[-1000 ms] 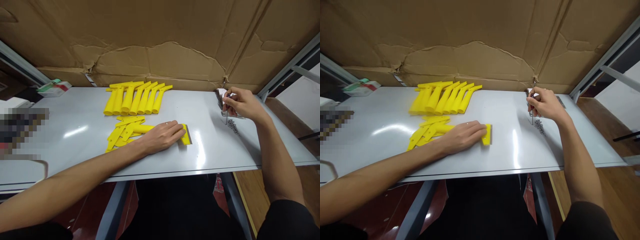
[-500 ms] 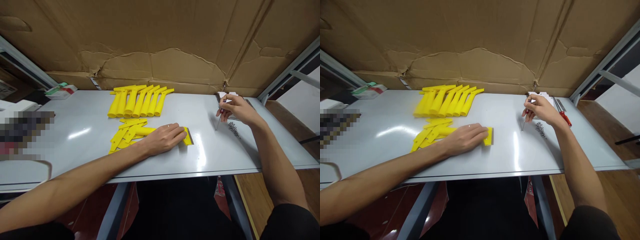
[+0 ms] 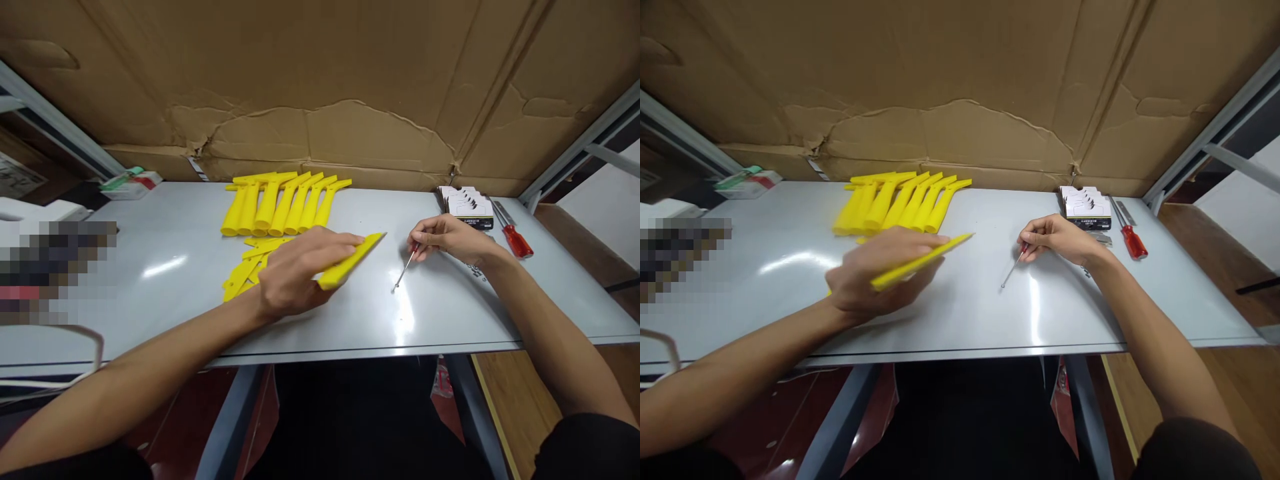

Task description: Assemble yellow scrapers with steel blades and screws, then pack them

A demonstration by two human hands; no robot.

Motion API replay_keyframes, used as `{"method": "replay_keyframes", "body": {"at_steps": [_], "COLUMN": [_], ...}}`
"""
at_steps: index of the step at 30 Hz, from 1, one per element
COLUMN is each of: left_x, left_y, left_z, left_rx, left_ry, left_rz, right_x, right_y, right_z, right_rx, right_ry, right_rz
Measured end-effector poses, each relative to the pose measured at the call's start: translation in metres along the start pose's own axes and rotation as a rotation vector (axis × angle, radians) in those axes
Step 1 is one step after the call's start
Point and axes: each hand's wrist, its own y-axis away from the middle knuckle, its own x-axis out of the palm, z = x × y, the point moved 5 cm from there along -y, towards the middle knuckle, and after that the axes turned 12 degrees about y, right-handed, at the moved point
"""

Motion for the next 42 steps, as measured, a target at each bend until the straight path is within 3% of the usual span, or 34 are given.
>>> {"method": "replay_keyframes", "body": {"at_steps": [2,4,9,12,15,24,42], "left_x": [-0.008,-0.008,0.021,0.034,0.043,0.052,0.054], "left_y": [-0.003,-0.005,-0.001,0.011,0.023,0.035,0.030], "left_z": [-0.009,-0.007,0.021,0.037,0.047,0.055,0.048], "left_rx": [0.015,-0.132,-0.727,-0.961,-1.103,-1.203,-1.185], "left_ry": [0.053,0.215,0.665,0.744,0.777,0.854,0.803], "left_rz": [-0.224,-0.337,-0.222,-0.162,-0.104,-0.050,-0.022], "right_x": [0.001,0.000,-0.007,-0.007,-0.001,0.018,0.033], "right_y": [0.000,0.001,0.004,0.005,0.006,0.010,0.027], "right_z": [0.004,0.008,0.016,0.020,0.026,0.039,0.057], "right_rx": [-0.029,-0.068,-0.171,-0.229,-0.281,-0.372,-0.523], "right_ry": [-0.052,-0.100,-0.201,-0.211,-0.181,-0.064,0.167], "right_rz": [-0.044,-0.095,-0.221,-0.291,-0.360,-0.456,-0.531]}}
